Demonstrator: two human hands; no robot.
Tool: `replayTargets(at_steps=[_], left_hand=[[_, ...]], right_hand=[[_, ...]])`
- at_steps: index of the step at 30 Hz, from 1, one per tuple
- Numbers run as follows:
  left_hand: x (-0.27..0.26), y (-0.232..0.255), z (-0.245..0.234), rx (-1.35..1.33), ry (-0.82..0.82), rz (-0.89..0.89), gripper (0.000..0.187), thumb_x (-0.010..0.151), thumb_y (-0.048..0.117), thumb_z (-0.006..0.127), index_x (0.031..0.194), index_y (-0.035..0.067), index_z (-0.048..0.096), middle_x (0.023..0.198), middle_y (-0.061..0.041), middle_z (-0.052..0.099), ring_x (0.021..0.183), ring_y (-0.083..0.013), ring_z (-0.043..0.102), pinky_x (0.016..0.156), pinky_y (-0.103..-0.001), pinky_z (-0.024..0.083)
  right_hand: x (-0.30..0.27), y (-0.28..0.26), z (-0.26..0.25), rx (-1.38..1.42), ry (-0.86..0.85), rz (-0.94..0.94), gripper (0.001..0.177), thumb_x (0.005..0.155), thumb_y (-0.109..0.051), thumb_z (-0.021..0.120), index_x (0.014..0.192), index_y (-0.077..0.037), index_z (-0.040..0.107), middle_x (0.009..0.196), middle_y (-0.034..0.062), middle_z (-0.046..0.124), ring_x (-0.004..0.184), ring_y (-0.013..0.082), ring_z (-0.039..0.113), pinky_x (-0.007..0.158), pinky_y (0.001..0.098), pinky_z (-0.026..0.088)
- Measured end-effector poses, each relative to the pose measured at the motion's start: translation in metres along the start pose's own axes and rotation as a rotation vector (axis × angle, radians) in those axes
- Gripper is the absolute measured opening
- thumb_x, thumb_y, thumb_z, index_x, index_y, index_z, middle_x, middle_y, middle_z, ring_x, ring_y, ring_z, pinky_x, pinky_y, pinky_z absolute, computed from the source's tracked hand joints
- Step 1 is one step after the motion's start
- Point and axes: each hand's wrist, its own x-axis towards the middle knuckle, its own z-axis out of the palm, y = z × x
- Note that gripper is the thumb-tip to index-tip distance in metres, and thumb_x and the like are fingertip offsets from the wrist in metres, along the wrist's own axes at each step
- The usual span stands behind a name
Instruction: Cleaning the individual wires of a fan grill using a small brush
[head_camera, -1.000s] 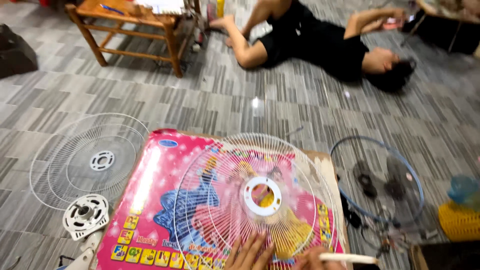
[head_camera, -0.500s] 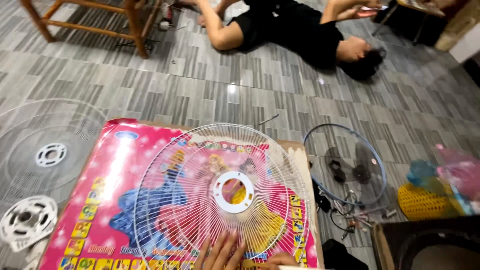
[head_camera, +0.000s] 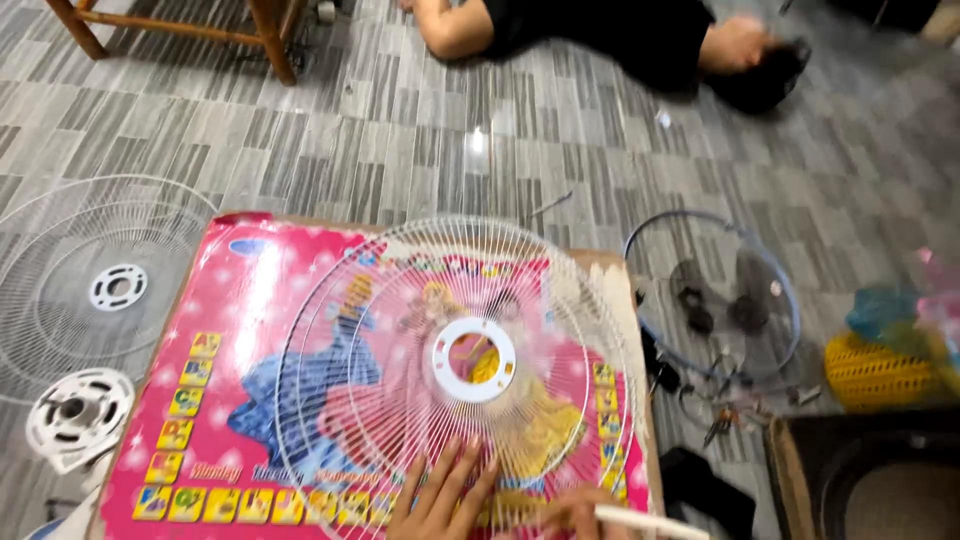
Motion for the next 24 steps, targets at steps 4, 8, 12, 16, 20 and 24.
replayTargets(at_steps=[4, 8, 12, 16, 20, 24], left_hand=[[0.005, 0.002, -0.022, -0.034, -0.049, 0.002, 0.105, 0.084, 0.086, 0.061, 0.155, 0.011, 0.039, 0.160, -0.006, 0.046, 0.153, -0.0215, 0.034, 0.125, -0.052, 0.020], [0.017, 0.007, -0.047, -0.184, -0.078, -0.038, 0.097, 0.085, 0.071, 0.070, 0.152, 0.006, 0.043, 0.160, -0.010, 0.048, 0.153, -0.0245, 0.036, 0.125, -0.051, 0.021], [0.037, -0.005, -0.082, -0.342, -0.154, -0.081, 0.091, 0.079, 0.057, 0.079, 0.148, 0.006, 0.049, 0.152, -0.009, 0.057, 0.144, -0.0243, 0.048, 0.117, -0.044, 0.033], [0.053, -0.014, -0.100, -0.426, -0.206, -0.057, 0.086, 0.072, 0.048, 0.085, 0.142, 0.007, 0.057, 0.150, -0.005, 0.059, 0.139, -0.0227, 0.053, 0.109, -0.041, 0.042], [0.044, -0.016, -0.084, -0.410, -0.165, -0.050, 0.085, 0.071, 0.056, 0.081, 0.139, 0.010, 0.061, 0.146, -0.006, 0.062, 0.138, -0.0213, 0.055, 0.112, -0.042, 0.041], [0.043, -0.015, -0.084, -0.435, -0.154, -0.087, 0.080, 0.069, 0.052, 0.085, 0.134, 0.010, 0.065, 0.140, -0.005, 0.067, 0.135, -0.0210, 0.058, 0.112, -0.041, 0.043]], right_hand=[[0.043, -0.103, 0.033, 0.219, -0.121, 0.064, 0.023, 0.095, -0.012, 0.056, 0.076, -0.005, 0.066, 0.061, 0.0078, 0.068, 0.045, 0.0155, 0.058, 0.037, 0.0266, 0.050], [0.034, -0.085, 0.019, 0.186, 0.130, 0.197, 0.019, 0.097, -0.009, 0.060, 0.105, 0.007, 0.068, 0.074, 0.0169, 0.076, 0.049, 0.0184, 0.069, 0.041, 0.0240, 0.052], [0.057, -0.123, 0.034, 0.257, 0.075, 0.167, 0.018, 0.101, -0.015, 0.058, 0.091, -0.002, 0.065, 0.074, 0.0133, 0.070, 0.050, 0.0156, 0.065, 0.039, 0.0232, 0.052], [0.062, -0.122, 0.042, 0.245, -0.012, 0.032, 0.018, 0.102, -0.012, 0.057, 0.093, -0.001, 0.068, 0.064, 0.0080, 0.070, 0.045, 0.0135, 0.066, 0.033, 0.0201, 0.059], [0.068, -0.131, 0.055, 0.307, -0.009, -0.013, 0.021, 0.104, -0.012, 0.054, 0.093, -0.002, 0.068, 0.066, 0.0083, 0.071, 0.049, 0.0127, 0.068, 0.040, 0.0198, 0.062], [0.066, -0.137, 0.059, 0.334, -0.069, 0.048, 0.017, 0.104, -0.014, 0.056, 0.099, -0.002, 0.066, 0.071, 0.0103, 0.072, 0.052, 0.0158, 0.070, 0.043, 0.0236, 0.063]])
